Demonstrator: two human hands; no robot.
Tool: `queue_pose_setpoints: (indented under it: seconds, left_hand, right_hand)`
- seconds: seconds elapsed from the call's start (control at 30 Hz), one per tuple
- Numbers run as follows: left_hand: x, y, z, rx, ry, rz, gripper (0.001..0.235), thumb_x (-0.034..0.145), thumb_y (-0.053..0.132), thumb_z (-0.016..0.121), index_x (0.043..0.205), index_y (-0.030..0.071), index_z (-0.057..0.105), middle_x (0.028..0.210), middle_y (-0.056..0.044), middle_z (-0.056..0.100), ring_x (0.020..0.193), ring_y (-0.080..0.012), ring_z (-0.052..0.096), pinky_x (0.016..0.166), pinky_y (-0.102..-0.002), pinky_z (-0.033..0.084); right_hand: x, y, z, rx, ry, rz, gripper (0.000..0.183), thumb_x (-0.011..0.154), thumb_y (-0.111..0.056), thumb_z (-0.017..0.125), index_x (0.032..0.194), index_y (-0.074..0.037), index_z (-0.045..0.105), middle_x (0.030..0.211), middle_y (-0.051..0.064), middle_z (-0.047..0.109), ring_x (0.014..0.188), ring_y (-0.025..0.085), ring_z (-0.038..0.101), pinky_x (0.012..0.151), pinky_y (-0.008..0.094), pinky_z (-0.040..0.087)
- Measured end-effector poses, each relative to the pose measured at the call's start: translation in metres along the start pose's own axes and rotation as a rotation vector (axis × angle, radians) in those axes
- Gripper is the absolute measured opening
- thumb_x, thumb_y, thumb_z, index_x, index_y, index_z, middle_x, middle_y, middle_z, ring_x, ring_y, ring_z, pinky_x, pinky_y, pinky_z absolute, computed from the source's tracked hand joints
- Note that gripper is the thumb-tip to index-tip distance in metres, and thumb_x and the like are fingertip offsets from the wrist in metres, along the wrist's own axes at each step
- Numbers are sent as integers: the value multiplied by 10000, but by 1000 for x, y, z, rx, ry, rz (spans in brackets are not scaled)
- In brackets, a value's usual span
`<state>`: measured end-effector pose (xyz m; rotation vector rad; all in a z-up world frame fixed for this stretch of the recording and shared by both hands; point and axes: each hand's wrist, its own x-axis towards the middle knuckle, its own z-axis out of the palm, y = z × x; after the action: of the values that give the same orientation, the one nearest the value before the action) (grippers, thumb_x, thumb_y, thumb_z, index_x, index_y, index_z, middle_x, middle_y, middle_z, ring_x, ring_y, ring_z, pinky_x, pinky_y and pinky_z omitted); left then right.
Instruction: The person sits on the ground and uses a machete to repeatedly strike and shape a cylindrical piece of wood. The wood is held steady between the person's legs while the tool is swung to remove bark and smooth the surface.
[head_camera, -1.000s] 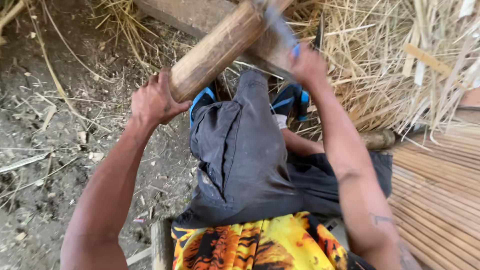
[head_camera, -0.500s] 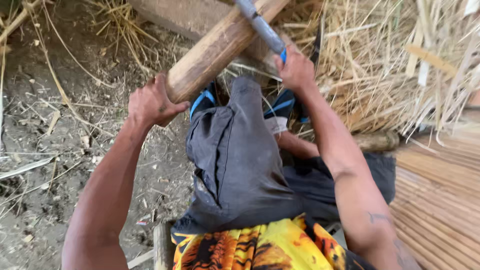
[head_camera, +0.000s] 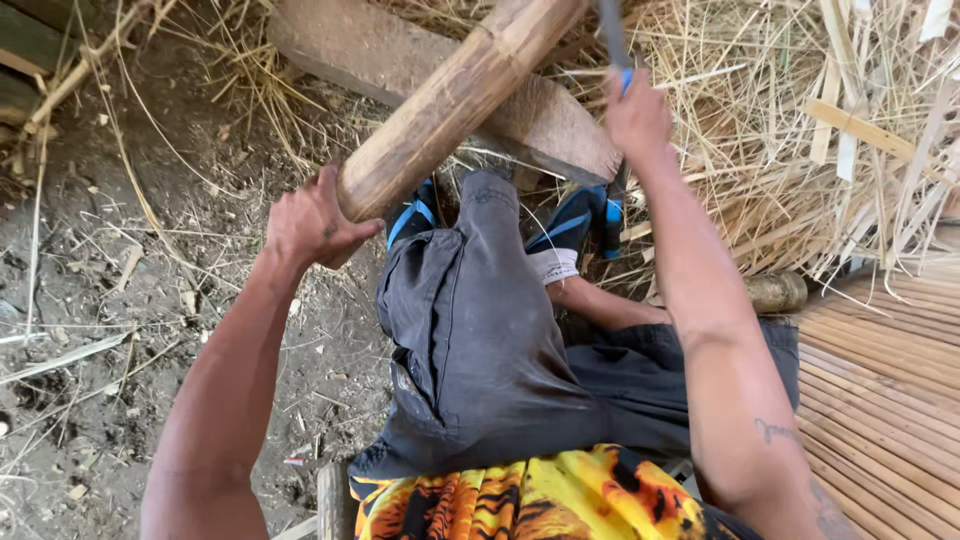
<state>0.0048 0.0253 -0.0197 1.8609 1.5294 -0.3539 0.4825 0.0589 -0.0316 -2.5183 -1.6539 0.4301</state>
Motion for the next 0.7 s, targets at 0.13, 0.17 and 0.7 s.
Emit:
queue_pose_setpoints:
  seconds: [0.13, 0.17, 0.7]
  left_hand:
    - [9, -13, 6, -19, -49, -1, 1167, 686, 802, 713, 1531, 80, 358, 892, -138, 691, 571, -224, 637, 441, -339, 483]
    - [11, -16, 7, -16, -41, 6, 1181, 684, 800, 713, 1540, 76, 342, 885, -143, 691, 568, -226, 642, 439, -342, 487]
    - [10, -13, -1, -80, -43, -4, 1180, 679, 742, 745, 1562, 78, 333, 887, -140, 701, 543, -222, 625, 429, -339, 476]
  right_hand:
    - [-61, -48, 18, 17, -298, -255, 470, 1084, -472, 465, 1120, -8, 528, 860, 268, 703, 794, 446, 715, 752, 568, 552]
    - [-77, -55, 22, -67, -294, -385, 450, 1034, -459, 502, 1129, -20, 533, 873, 268, 706, 789, 459, 711, 739, 577, 550]
    - [-26, -23, 33, 52, -80, -235, 496, 1048, -481, 503, 1237, -23, 490, 992, 297, 683, 896, 495, 677, 787, 605, 509]
